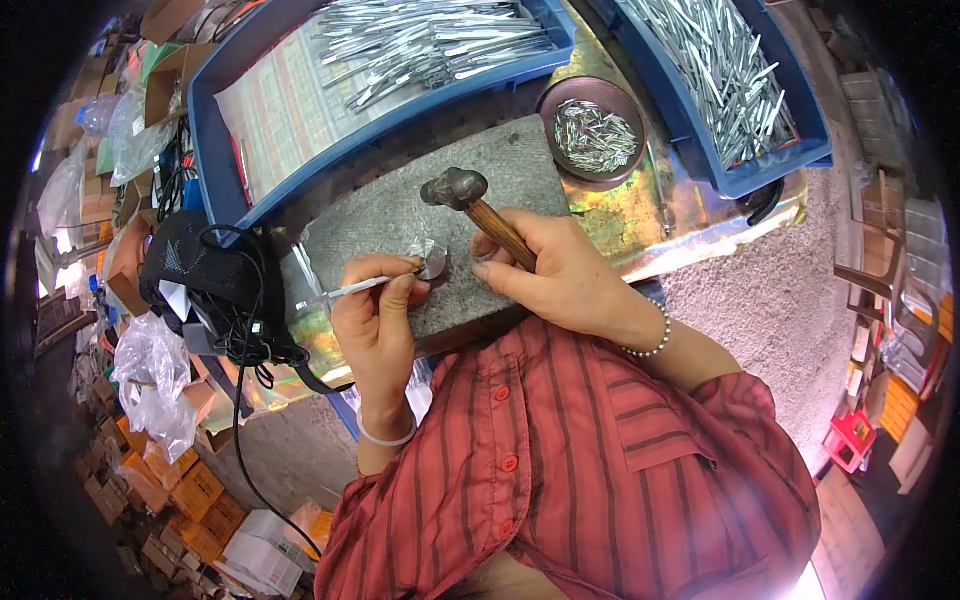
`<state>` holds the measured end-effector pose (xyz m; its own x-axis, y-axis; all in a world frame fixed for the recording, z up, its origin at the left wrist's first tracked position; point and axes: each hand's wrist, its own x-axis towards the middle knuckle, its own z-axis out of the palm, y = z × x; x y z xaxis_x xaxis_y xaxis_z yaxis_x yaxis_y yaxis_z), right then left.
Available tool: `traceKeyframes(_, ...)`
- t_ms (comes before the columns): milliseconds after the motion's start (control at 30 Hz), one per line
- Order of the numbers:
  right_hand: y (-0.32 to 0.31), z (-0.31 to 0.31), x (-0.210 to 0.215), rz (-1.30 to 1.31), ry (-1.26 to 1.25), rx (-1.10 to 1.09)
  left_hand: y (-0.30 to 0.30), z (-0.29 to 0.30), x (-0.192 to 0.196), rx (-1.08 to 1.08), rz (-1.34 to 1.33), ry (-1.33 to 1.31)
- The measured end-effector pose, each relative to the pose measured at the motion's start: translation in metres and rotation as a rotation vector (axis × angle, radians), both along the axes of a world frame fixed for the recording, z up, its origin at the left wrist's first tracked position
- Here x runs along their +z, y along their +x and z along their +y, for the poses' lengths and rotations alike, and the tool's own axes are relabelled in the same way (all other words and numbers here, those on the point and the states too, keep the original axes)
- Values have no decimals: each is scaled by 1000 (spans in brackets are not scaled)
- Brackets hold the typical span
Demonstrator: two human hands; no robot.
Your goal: Assembling small metal components using a hammer and a precision punch tool on a stone base.
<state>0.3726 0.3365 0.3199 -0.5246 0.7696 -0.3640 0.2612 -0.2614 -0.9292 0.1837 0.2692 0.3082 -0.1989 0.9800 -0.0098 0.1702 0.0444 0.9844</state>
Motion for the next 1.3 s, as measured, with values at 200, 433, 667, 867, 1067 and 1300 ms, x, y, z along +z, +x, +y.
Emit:
traceKeyframes(200,0,-1,-5,55,104,-11,6,7,4,-74,539,266)
traceKeyframes(433,-18,13,46,230,453,202,8,3,23,-130,720,215)
traceKeyframes(667,-33,8,79,137,874,382,-1,0,11,-163,734,276)
traceKeyframes(867,0,-15,112,-54,778,170,-3,2,12,-86,599,316)
traceKeyframes(1067,11,-21,129,-329,770,355,-4,5,9,-87,574,339)
traceKeyframes(1300,8,-21,130,-316,871,420,-3,6,9,-89,569,341)
